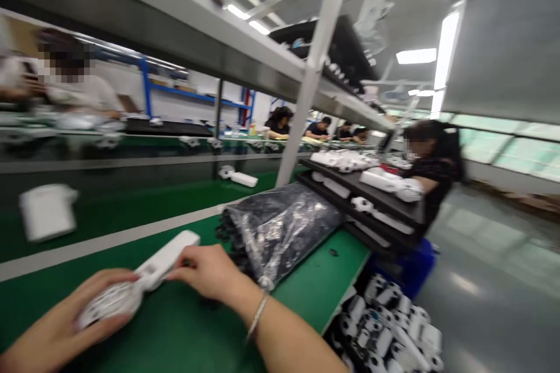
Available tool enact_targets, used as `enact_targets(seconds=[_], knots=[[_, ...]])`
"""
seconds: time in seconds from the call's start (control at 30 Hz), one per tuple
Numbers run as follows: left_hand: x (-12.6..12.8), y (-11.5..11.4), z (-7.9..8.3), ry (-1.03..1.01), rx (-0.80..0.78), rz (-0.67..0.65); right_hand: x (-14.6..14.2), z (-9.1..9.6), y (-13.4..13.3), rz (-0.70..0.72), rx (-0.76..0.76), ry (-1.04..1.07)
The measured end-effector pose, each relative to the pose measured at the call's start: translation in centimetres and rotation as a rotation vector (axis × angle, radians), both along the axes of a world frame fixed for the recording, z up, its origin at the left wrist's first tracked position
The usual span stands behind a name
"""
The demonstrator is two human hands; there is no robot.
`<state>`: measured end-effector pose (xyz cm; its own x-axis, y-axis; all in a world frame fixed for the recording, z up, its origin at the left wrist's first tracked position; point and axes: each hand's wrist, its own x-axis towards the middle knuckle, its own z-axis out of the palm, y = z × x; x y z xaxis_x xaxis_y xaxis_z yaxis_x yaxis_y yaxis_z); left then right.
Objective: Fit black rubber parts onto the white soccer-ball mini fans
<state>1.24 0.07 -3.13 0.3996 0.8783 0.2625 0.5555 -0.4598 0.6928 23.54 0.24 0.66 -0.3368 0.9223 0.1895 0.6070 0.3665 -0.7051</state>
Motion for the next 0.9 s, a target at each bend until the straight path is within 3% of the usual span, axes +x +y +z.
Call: enact_targets(seconds=[0.07, 0.13, 0.23, 0.33, 0.5, 0.7, 0.9], knots=[[-0.2, -1.0, 1.4, -0.006, -0.155, -0.022, -0.3, -0.2, -0.2, 0.054, -0.168, 0.125], [-0.1, -1.3, 2.7, -0.043, -0.254, -0.037, -0.6, -0.4, -0.2, 0.123, -0.234, 0.181], [-0.2, -1.4, 3.5, -0.091, -0.295, -0.062, -0.9, -0.4, -0.3, 0.196, -0.059, 0.116], [-0.4, -1.6, 3.1, -0.096, -0.22, -0.048, -1.1, -0.5, -0.5, 0.242, 0.117, 0.044], [-0.5, -2.0, 2.7, -0.103, -0.166, 0.054, -1.5, -0.8, -1.0, 0.183, 0.11, 0.106], [-0.6, -1.9, 2.9, -0.14, -0.251, -0.055, -1.8, -0.6, -1.4, 0.31, 0.24, 0.088], [-0.4, -2.1, 2.8, -0.121, -0.251, -0.101, -2.8, -0.9, -1.9, 0.435, 0.259, 0.124]])
